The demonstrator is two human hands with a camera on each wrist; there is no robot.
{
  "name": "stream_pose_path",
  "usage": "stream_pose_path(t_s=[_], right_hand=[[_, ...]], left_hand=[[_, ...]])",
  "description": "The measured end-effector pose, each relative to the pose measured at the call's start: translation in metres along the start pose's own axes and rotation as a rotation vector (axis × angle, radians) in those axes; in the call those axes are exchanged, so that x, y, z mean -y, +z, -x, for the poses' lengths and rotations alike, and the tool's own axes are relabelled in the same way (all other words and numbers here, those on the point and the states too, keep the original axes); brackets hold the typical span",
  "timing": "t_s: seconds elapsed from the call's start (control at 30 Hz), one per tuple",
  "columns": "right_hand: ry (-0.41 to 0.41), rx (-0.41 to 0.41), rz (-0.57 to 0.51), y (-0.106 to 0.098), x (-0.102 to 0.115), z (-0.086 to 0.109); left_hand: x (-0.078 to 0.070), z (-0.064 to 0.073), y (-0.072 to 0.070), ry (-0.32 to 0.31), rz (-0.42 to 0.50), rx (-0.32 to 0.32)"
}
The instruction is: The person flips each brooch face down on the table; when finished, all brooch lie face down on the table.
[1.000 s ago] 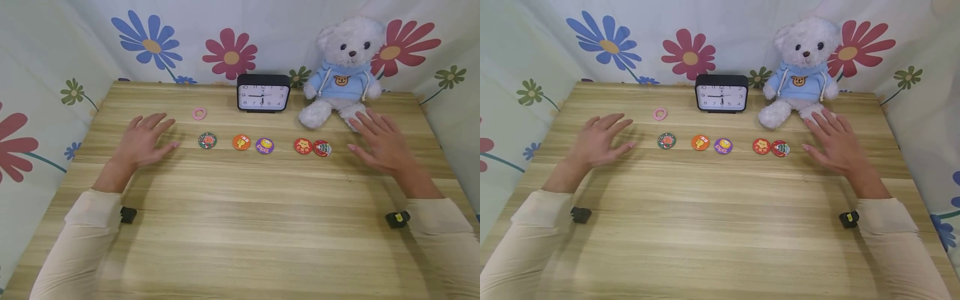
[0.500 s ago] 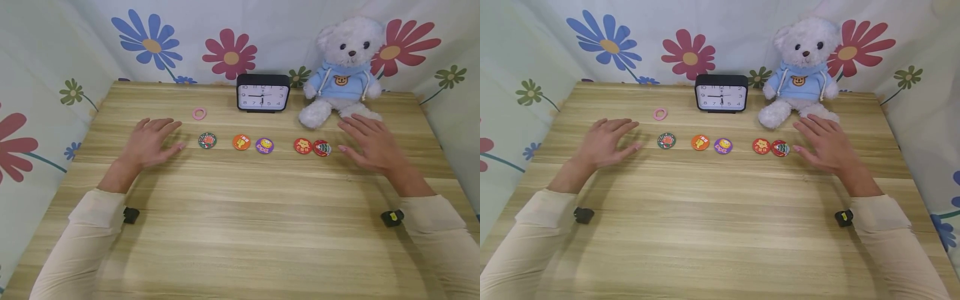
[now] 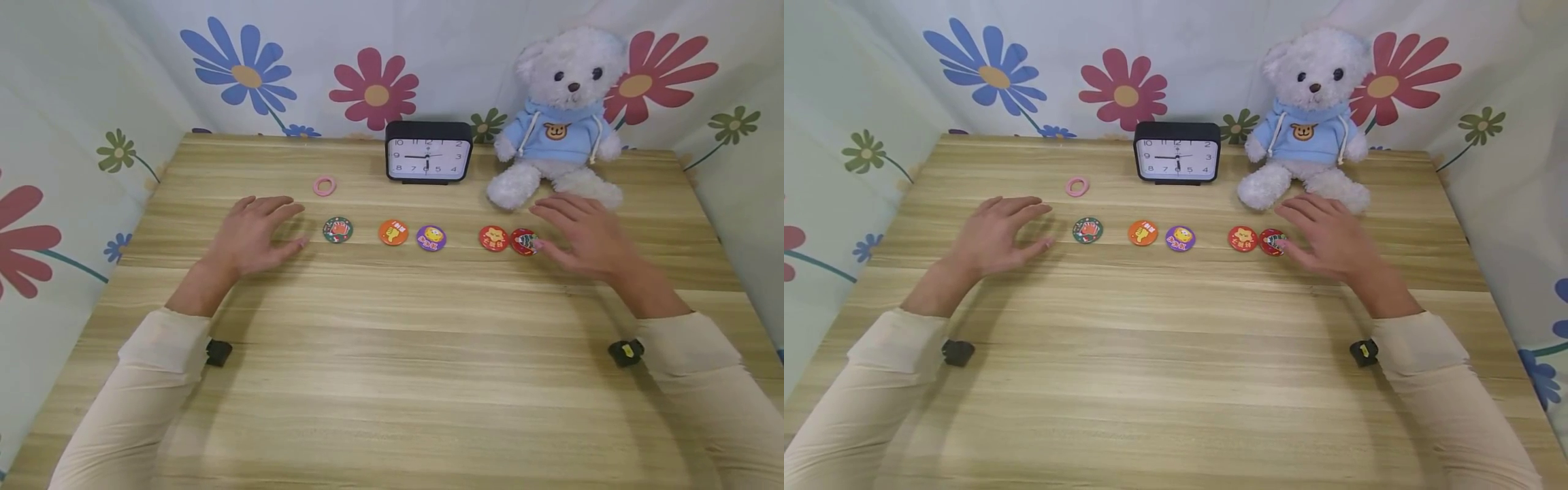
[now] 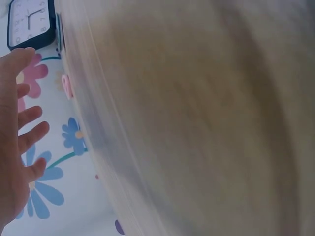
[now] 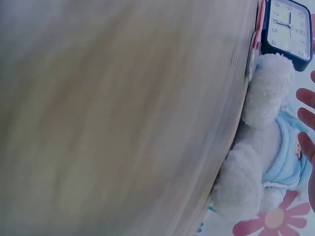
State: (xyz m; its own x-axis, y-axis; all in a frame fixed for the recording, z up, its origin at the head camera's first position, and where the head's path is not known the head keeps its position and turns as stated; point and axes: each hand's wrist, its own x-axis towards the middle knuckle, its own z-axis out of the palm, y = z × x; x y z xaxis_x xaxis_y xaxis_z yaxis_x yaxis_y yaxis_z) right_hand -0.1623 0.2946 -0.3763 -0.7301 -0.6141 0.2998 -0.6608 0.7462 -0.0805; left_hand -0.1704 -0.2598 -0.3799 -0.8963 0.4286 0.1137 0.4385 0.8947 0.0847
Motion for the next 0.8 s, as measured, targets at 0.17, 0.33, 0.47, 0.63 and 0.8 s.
stream_pose_path(t_s=[0.17, 0.33, 0.47, 0.63, 0.8], right_hand=[[-0.017, 0.027, -0.013, 0.003, 0.006, -0.009], [-0.023, 0.059, -0.033, 0.006, 0.014, -0.019], [-0.028, 0.038, -0.066, 0.011, 0.019, -0.026], [0.024, 0.094, -0.104, 0.013, 0.029, -0.036], [0.071, 0.18, -0.122, 0.013, 0.039, -0.048]], left_hand=[[-0.003, -0.001, -0.001, 0.002, 0.014, 0.013], [-0.007, -0.004, 0.001, 0.016, 0.033, 0.025], [-0.008, -0.006, 0.002, 0.029, 0.048, 0.025], [-0.011, -0.008, 0.002, 0.03, 0.075, 0.048], [-0.013, -0.009, 0.001, 0.022, 0.095, 0.059]])
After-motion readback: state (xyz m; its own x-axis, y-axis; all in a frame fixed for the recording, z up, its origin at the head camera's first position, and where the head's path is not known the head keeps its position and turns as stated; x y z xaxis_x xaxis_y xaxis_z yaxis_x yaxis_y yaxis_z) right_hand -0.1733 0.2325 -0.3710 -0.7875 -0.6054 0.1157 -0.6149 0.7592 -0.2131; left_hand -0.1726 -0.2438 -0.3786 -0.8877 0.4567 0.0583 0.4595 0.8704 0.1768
